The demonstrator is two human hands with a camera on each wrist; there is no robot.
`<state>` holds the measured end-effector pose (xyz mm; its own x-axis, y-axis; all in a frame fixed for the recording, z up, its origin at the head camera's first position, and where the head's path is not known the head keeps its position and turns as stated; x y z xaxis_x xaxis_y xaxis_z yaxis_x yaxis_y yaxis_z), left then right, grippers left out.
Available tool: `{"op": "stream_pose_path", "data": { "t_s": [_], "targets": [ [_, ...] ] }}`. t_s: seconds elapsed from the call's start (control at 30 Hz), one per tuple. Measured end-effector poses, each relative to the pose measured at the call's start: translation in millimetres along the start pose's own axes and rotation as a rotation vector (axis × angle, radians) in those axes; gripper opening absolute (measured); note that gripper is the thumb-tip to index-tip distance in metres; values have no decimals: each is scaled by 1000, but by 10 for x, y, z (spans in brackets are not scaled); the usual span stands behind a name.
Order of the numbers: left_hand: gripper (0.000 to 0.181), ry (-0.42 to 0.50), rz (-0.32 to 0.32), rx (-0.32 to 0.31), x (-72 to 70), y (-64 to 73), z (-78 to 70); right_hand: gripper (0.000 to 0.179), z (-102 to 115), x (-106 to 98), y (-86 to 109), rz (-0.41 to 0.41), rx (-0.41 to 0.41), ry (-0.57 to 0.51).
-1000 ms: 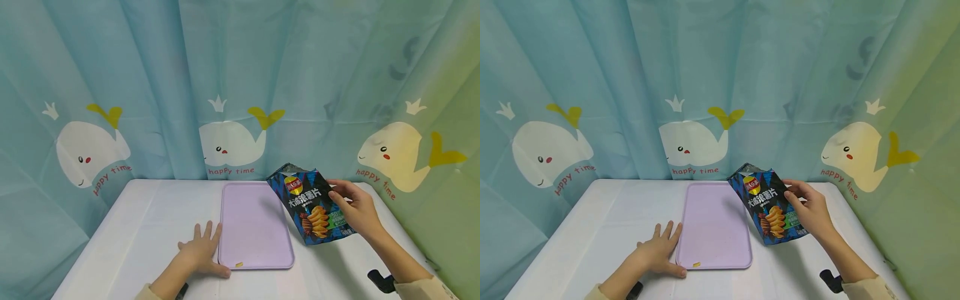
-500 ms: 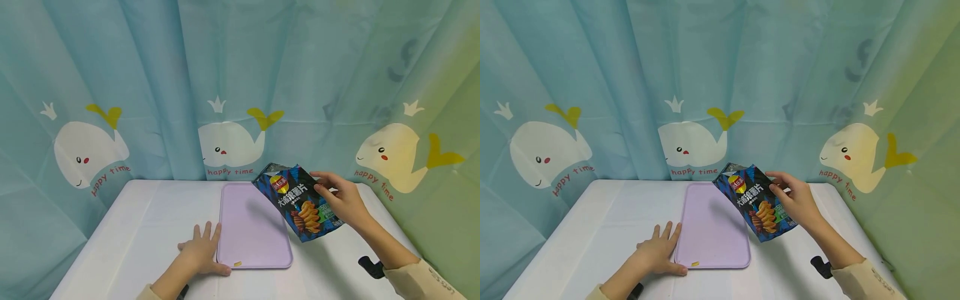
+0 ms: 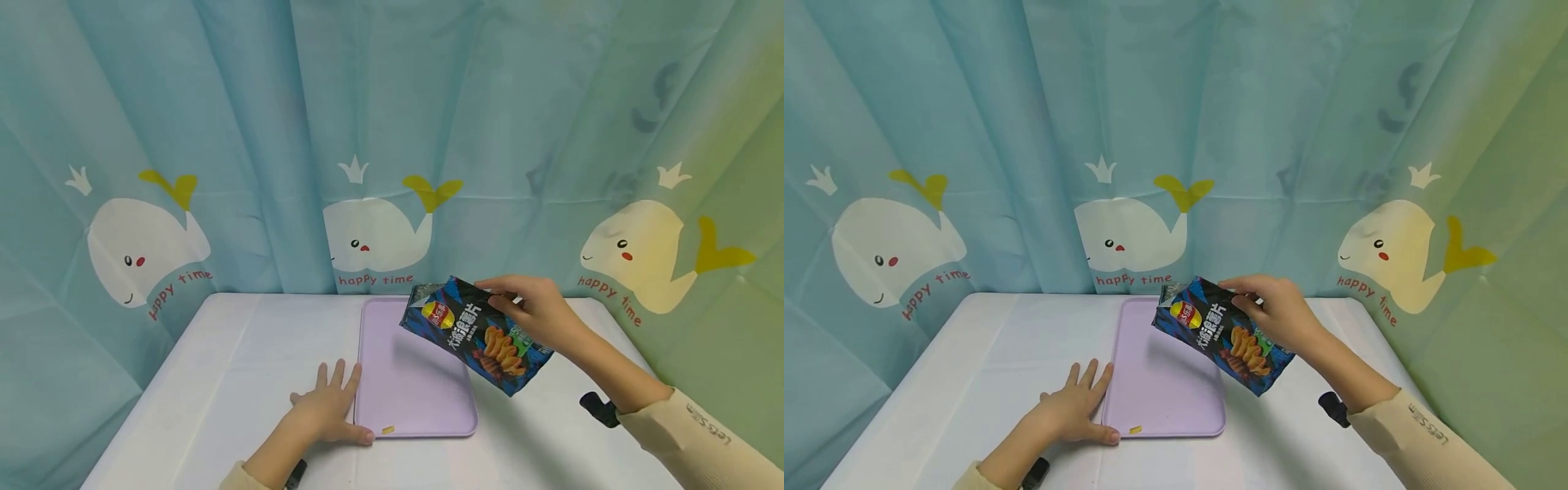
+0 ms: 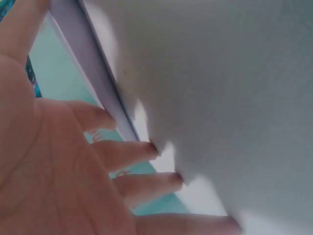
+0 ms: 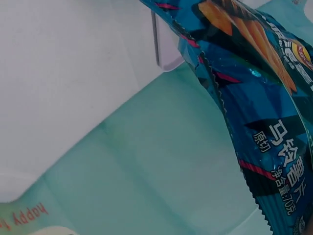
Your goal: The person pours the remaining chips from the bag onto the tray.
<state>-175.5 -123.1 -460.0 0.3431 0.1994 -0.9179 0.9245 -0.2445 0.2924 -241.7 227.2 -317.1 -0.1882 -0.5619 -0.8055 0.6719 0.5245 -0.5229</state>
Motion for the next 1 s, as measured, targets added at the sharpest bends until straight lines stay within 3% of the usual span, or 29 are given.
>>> {"op": "stream_pose_path", "data": {
  "t_s": [0.2,0.6,1.0],
  "targets": [
    [126,-38,-3,1,-5,-20,-7,33,99,15,-135,77,-47,50],
    [125,-25,-4,-7,3,-8,-1,31,339,34,-301,220,-55,88],
    [126,-5,-11,-2,4,-3,17,35,506,33,-396,283,-96,105]
  ]
}}
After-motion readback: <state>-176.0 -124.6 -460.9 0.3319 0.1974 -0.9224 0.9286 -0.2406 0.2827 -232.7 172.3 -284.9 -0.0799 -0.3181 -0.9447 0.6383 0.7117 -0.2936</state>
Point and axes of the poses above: each hand's wrist, its own y-axis away from the middle knuckle, its own x-axis out of the palm, z = x × y, the point moved 1 cm from there along -y, towards the middle knuckle, and after that the axes turned 2 degrees about y, right-handed, at the moved point
